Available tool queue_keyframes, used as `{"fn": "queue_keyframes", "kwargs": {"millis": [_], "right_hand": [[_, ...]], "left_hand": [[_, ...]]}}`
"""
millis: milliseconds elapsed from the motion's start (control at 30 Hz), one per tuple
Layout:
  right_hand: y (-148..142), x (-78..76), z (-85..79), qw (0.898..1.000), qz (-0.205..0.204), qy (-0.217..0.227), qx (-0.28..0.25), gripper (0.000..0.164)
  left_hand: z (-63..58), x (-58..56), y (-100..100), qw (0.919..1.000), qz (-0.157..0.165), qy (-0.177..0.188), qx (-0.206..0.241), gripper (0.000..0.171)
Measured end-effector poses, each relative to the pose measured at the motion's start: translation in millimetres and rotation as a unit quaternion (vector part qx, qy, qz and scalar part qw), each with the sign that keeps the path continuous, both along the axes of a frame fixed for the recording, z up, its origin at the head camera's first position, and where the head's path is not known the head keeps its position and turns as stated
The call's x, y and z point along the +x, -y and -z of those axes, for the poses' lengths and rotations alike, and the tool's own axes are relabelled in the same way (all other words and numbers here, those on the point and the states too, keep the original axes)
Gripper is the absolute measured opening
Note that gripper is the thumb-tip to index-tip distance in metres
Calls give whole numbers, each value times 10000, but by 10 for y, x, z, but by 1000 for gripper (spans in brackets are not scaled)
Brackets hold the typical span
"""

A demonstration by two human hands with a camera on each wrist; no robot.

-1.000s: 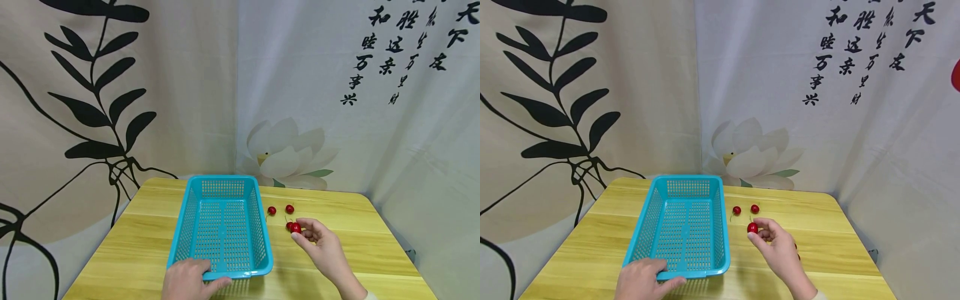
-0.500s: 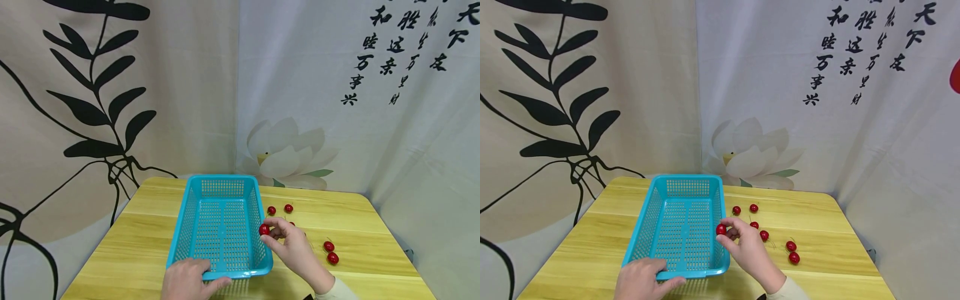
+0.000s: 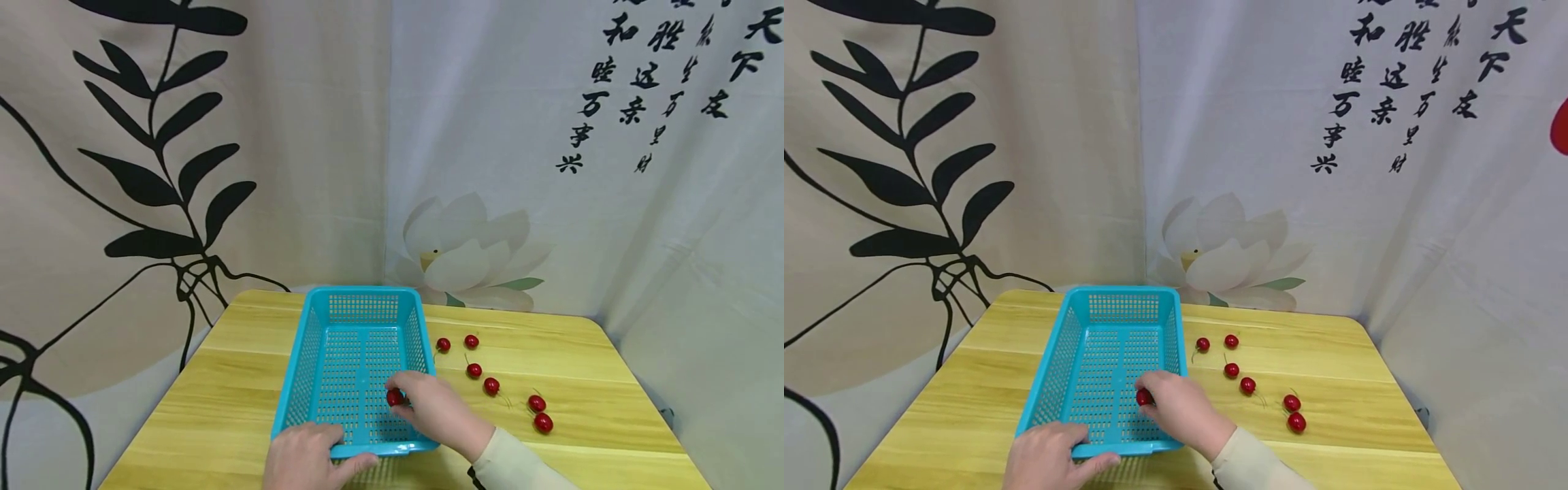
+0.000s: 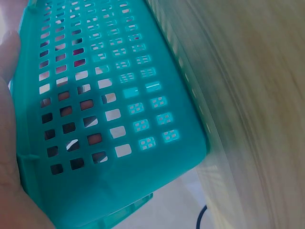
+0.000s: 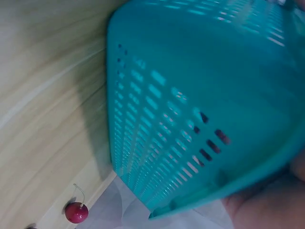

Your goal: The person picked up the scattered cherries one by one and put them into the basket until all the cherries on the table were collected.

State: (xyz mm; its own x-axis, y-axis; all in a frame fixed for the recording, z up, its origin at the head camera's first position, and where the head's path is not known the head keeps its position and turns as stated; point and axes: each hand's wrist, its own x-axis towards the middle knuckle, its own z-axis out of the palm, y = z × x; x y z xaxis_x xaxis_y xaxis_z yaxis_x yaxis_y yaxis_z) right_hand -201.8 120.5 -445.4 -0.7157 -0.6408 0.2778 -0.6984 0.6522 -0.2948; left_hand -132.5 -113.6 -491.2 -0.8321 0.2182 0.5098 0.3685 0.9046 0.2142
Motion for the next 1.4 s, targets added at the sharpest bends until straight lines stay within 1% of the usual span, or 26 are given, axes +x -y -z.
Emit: {"fn": "queue_keyframes", "kwargs": {"millis": [167, 333, 433, 567, 700, 833, 1100, 1267, 1400], "right_hand": [[91, -56, 50, 9959, 69, -61, 902, 26], [164, -97, 81, 9846, 198, -148, 1731, 27], [193, -101, 90, 9779, 248, -115, 2074, 27], [216, -103, 98, 9746, 300, -25, 2221, 26], [227, -101, 98, 9736, 314, -49, 2262, 23], [234, -100, 112, 9731, 312, -127, 2280, 27], [236, -101, 130, 9741, 304, -183, 2235, 31], [244, -88, 118, 9720, 365, -193, 2315, 31], [242, -88, 121, 9712, 395, -208, 2341, 27]], "left_hand": [[-15, 3, 2, 10000, 25, 70, 8, 65], [-5, -9, 3, 10000, 53, -11, -4, 65], [-12, -8, -2, 10000, 50, 31, 1, 65], [-21, -6, -5, 9999, 54, 112, 1, 66], [-25, -7, -5, 10000, 73, 65, -12, 66], [-23, -8, -4, 10000, 96, 27, 7, 66], [-13, -2, 0, 9998, 28, 184, -10, 65], [-9, -3, 0, 9999, 25, 105, 1, 65], [-9, -1, -2, 10000, 18, 57, 15, 65]]}}
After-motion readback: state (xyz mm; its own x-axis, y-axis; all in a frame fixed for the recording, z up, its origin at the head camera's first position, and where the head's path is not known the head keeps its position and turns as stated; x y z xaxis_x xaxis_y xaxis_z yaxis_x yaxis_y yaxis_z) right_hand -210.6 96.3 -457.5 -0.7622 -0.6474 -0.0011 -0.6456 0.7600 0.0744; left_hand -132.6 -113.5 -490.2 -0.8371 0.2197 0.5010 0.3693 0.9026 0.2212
